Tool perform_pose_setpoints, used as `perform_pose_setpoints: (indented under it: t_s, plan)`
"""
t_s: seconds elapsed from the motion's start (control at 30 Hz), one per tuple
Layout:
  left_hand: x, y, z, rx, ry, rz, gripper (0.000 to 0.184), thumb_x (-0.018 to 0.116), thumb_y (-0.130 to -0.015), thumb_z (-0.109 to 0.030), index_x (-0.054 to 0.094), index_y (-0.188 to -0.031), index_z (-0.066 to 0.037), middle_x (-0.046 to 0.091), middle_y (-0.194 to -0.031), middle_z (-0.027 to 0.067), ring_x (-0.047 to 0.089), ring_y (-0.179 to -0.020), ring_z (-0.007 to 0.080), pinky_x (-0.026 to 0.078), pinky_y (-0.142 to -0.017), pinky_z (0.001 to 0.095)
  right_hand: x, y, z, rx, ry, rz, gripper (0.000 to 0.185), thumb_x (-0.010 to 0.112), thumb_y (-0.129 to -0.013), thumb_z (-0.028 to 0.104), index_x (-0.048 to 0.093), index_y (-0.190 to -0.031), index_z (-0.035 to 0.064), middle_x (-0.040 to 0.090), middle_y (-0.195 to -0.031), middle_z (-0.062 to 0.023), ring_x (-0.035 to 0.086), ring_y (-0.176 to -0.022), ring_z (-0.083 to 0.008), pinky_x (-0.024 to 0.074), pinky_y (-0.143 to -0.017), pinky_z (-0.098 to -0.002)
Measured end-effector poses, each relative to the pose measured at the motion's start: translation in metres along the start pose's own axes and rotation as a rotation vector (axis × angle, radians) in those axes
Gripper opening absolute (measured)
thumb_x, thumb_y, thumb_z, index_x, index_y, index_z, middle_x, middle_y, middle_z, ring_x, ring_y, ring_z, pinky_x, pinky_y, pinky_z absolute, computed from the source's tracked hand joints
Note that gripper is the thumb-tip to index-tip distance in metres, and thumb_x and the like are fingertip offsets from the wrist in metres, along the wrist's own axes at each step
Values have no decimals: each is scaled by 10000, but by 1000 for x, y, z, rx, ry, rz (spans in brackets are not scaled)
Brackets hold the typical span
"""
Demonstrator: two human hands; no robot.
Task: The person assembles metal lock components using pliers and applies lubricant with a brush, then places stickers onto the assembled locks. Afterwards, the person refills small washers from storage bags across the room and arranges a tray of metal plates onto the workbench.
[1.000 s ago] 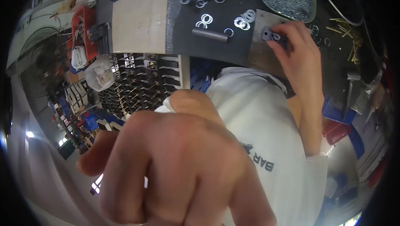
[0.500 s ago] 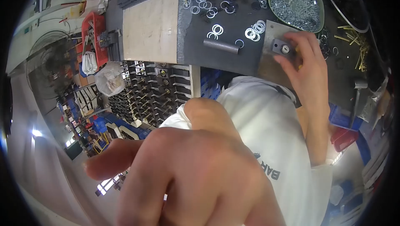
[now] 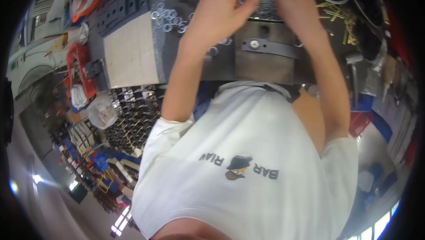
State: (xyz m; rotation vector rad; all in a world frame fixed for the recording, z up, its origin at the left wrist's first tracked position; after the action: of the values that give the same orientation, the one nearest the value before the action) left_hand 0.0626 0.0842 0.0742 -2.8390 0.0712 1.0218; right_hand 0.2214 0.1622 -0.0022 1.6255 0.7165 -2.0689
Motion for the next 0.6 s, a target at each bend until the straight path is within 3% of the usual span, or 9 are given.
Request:
perform_pose_setpoints:
  t_s: [0.03,0.1,0.3,0.43,0.6]
  plan:
    - [22,-8,32,35,-316,3,311,724,-907,-256,714,-1133,-41,708,-1123,271,732,-1029,298,562,-884,450,-1,0,8,55,31,4,203,639,-856,81,663,-1046,13,690,-1067,-191,714,-969,-401,598,-792,-501]
    - [39,-5,50,232,-456,-133,157,702,-916,-148,734,-991,-14,725,-901,109,712,-850,337,568,-791,445,10,3,13,13,-17,64,175,631,-850,65,646,-1011,-1,680,-1085,-208,713,-945,-423,600,-765,-521]
    - [52,-21,61,113,-441,58,148,725,-840,-135,760,-965,-66,713,-955,132,700,-923,381,559,-813,475,-4,6,23,52,-99,28,133,639,-901,109,670,-997,23,699,-1016,-183,708,-889,-423,581,-758,-514]
    - [50,-20,58,113,-432,39,117,702,-826,-103,749,-925,-63,709,-968,136,698,-927,376,558,-794,476,-11,4,11,154,-217,-19,135,678,-912,140,697,-1003,42,722,-1015,-156,701,-915,-396,556,-794,-484]
    - [51,-19,59,141,-465,28,118,710,-812,-110,743,-918,-72,709,-983,129,698,-918,370,560,-782,468,-11,6,3,115,-312,-91,152,684,-904,157,707,-1004,44,727,-976,-172,700,-911,-398,557,-797,-475]
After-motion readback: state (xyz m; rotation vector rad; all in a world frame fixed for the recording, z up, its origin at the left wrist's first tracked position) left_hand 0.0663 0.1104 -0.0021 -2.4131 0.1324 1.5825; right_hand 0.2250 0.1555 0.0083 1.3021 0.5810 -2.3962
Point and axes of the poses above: each hand's wrist, its own y-axis away from the middle knuckle, its own x-axis out of the palm, z = x × y, the point moved 6 cm from there along -y, towards the middle knuckle
